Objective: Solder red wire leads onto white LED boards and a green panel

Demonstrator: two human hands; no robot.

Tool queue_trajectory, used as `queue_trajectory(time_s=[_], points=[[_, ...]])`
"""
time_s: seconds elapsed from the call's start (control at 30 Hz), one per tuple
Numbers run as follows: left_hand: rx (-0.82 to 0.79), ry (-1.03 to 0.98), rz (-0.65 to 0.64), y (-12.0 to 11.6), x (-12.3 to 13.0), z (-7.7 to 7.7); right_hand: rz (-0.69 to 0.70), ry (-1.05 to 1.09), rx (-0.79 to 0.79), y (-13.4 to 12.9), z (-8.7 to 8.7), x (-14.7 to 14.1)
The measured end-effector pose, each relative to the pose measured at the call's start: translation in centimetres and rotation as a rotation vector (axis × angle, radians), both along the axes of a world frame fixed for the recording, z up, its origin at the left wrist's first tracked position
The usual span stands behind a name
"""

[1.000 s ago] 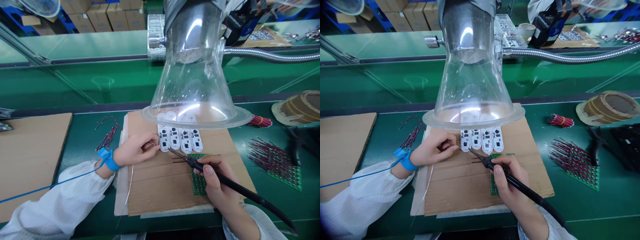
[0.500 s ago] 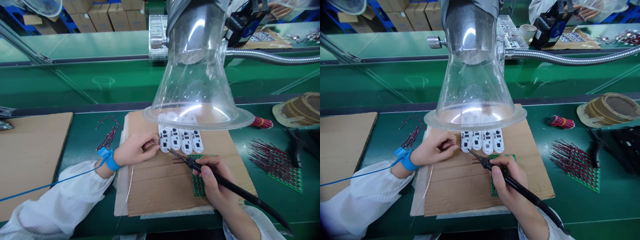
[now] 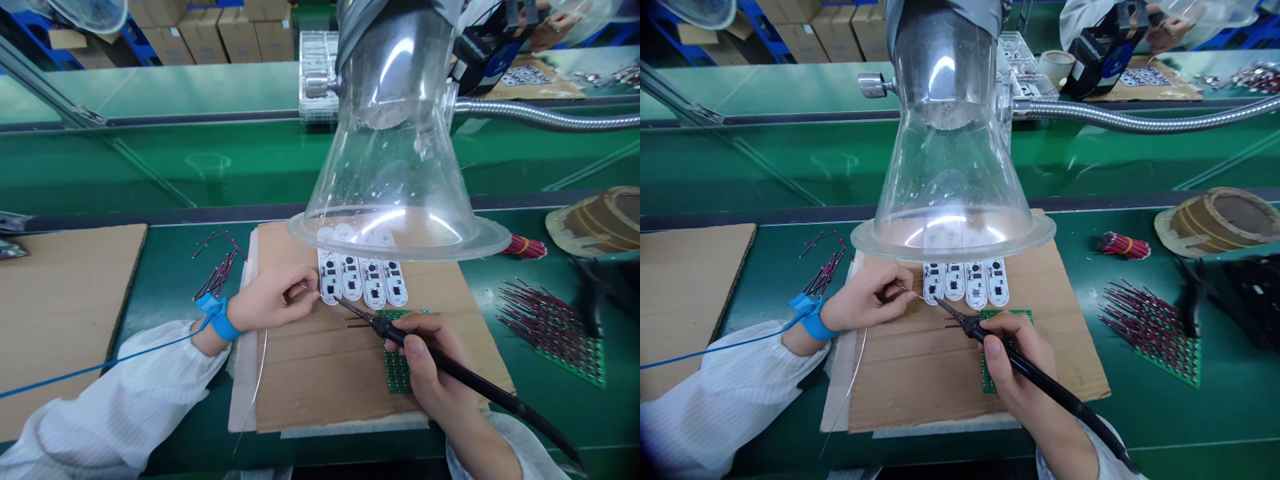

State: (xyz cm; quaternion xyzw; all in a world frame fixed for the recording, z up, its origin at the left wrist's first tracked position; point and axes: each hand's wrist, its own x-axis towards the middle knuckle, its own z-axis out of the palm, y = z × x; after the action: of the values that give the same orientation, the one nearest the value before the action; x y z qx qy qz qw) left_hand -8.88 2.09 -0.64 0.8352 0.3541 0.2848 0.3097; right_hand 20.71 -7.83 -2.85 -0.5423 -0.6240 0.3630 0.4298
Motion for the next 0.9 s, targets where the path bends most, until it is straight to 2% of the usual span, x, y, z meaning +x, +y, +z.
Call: queue_trajectory(time_s=[0.37,0.57,0.9], points=[[0.000,-0.010,-0.004,0.07,-0.05,-0.23,0.034,-0.026,0.004,0.03,-0.28,0.16],[-0.008,0.009,0.000,0.04,-0.10,-0.21,0.084,-0.059,0.008,0.47,0.24,-0.24],[-0.056,0.032,0.009,0.11,0.03,-0.17,-0.004,-0.005,-0.012,-0.08,-0.14,0.15]])
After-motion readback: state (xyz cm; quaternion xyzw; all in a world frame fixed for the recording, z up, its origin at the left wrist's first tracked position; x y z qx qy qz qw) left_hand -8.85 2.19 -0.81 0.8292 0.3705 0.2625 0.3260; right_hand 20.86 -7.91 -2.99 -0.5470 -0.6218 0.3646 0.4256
